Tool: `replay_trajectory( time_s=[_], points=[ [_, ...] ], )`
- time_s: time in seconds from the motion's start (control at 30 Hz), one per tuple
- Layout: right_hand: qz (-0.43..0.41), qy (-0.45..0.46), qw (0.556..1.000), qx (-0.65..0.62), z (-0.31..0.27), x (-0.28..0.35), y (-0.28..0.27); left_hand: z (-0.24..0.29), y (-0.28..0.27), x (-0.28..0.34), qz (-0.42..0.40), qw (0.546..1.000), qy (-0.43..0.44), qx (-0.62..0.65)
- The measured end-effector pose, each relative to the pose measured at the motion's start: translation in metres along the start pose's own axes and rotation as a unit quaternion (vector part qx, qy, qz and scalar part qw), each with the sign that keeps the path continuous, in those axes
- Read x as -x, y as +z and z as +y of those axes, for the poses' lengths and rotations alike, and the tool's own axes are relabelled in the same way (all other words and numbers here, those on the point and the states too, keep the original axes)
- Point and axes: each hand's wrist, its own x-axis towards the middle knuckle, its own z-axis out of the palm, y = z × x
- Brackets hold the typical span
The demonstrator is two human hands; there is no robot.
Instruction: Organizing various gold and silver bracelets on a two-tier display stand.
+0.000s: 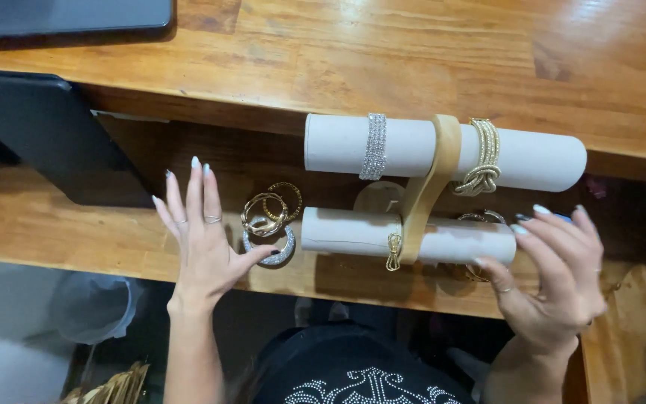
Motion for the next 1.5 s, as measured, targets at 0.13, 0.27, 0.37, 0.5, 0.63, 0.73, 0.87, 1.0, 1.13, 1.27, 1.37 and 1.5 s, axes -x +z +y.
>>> replay_trajectory(
  time_s=[0.13,0.27,0.37,0.5,0.63,0.73,0.87,1.0,1.13,1.27,1.37,1.5],
  points=[
    [0.030,-0.049,0.997,0.053,0.012,-0.038,-0.003,0.058,-0.027,-0.035,0.134,0.983,0.102,-0.068],
    [-0.122,-0.074,0.984,0.109,0.006,-0.085,0.007,0.110,-0.038,-0.074,0.143,0.955,0.242,-0.092],
    [-0.160,-0.095,0.976,0.117,0.012,-0.097,0.018,0.137,-0.041,-0.096,0.139,0.943,0.294,-0.067],
    [-0.162,-0.091,0.977,0.106,0.029,-0.088,0.018,0.143,-0.031,-0.106,0.162,0.943,0.285,-0.055],
    [-0.148,-0.062,0.980,0.118,0.050,-0.071,0.002,0.140,-0.031,-0.104,0.160,0.945,0.282,-0.040],
    [-0.127,-0.034,0.985,0.108,0.069,-0.058,-0.011,0.141,-0.032,-0.105,0.156,0.946,0.281,-0.035],
    [-0.066,0.012,0.995,0.070,0.076,-0.039,-0.021,0.140,-0.032,-0.107,0.138,0.950,0.279,-0.017],
    [-0.028,0.067,0.997,0.028,0.078,-0.023,-0.015,0.137,-0.032,-0.108,0.138,0.949,0.284,-0.021],
    [-0.043,0.115,0.992,0.039,0.089,-0.003,-0.010,0.137,-0.035,-0.109,0.124,0.951,0.284,-0.018],
    [-0.060,0.277,0.959,0.027,0.099,0.036,0.016,0.137,-0.034,-0.110,0.128,0.951,0.281,-0.019],
    [-0.154,0.376,0.914,0.018,0.103,0.057,0.034,0.134,-0.030,-0.112,0.113,0.953,0.278,-0.025],
    [-0.295,0.439,0.847,-0.057,0.090,0.042,0.017,0.134,-0.028,-0.114,0.109,0.954,0.278,-0.036]
  ],
)
